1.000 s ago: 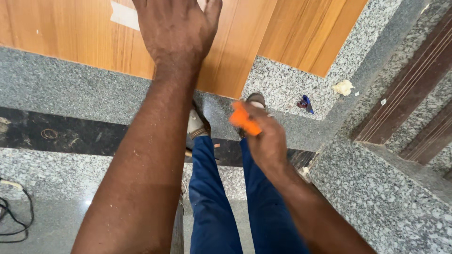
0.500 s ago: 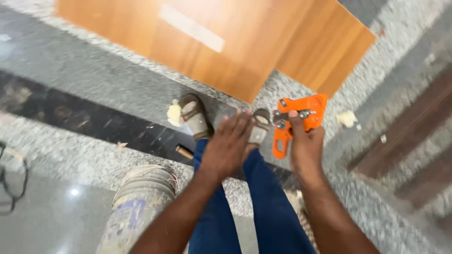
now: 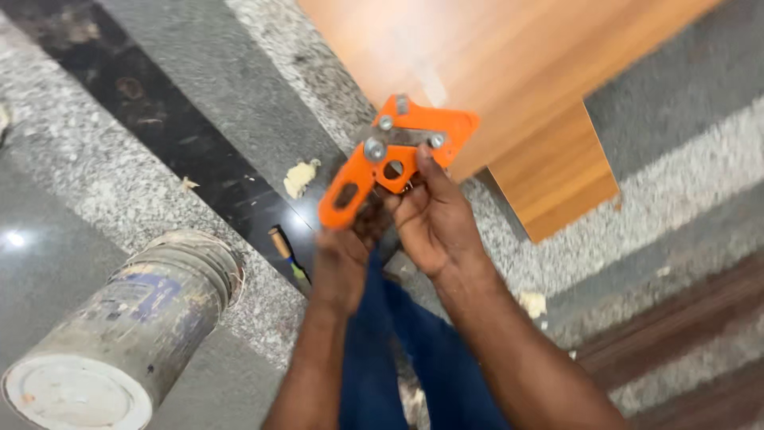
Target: The person removes masking tape from a wooden board, then uses an orange edge trimmer to smooth the edges. They switch to a metal scraper to remove excess material and finish by scraping the corners.
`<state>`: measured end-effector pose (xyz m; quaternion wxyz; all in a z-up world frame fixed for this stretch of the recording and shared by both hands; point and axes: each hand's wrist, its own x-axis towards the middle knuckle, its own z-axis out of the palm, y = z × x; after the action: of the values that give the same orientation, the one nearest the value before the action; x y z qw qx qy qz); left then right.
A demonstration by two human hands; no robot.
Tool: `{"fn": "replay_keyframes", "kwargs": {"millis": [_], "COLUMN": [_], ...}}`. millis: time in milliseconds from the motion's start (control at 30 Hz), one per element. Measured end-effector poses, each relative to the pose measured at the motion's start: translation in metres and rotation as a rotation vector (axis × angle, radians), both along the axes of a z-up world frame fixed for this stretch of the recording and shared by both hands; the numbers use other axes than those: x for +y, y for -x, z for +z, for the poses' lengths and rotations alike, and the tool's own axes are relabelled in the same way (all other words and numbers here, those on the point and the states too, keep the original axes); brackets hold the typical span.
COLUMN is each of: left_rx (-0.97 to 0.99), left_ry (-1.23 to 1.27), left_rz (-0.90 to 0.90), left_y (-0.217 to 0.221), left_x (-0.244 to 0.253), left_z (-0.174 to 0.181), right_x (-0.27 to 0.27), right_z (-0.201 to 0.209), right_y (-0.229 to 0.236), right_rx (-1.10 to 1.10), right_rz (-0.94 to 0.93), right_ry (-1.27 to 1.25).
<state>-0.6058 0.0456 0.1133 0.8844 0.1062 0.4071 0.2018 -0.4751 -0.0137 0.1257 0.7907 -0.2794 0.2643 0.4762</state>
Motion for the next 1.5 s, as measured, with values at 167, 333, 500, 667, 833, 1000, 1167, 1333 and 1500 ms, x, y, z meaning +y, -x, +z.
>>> {"fn": "replay_keyframes", "kwargs": {"millis": [167, 333, 500, 667, 833, 1000, 1167, 1333, 1500], "left_rx": [0.127, 0.315, 0.438, 0.479, 0.686, 0.685, 0.686, 0.726, 0.704], "left_ry": [-0.463, -0.198, -0.564, -0.649, -0.867, -1.089, -1.268, -1.309, -1.283], "left_rz": [-0.011, 0.365, 0.232, 0.156, 0.063, 0.060, 0.060, 0.058, 0.021], "left_y": [-0.026, -0.064, -0.080, -0.085, -0.082, -0.100, -0.114, -0.118, -0.115], "left_x": [-0.008, 0.059, 0.144, 0.179, 0.190, 0.190, 0.189, 0.189, 0.191], "left_z": [-0.019, -0.044, -0.074, -0.106, -0.111, -0.109, -0.111, -0.106, -0.107], "right_x": [0.036, 0.065, 0.130, 0.183, 0.137, 0.107, 0.111, 0.109, 0.112], "right_z": [-0.002, -0.009, -0.021, -0.073, -0.099, -0.095, -0.098, -0.095, -0.099], "right_y": [0.008, -0.027, -0.105, -0.128, -0.149, -0.179, -0.177, -0.179, -0.182], "right_rx": [0.051, -0.400, -1.383, -2.414, -2.523, -2.319, -2.263, -2.271, -2.291], "right_rz": [0.245, 0.700, 1.398, 1.198, 1.592, 1.271, 1.321, 1.317, 1.327], "right_ry": [0.084, 0.275, 0.997, 0.464, 0.129, 0.771, 0.834, 0.808, 0.799]}}
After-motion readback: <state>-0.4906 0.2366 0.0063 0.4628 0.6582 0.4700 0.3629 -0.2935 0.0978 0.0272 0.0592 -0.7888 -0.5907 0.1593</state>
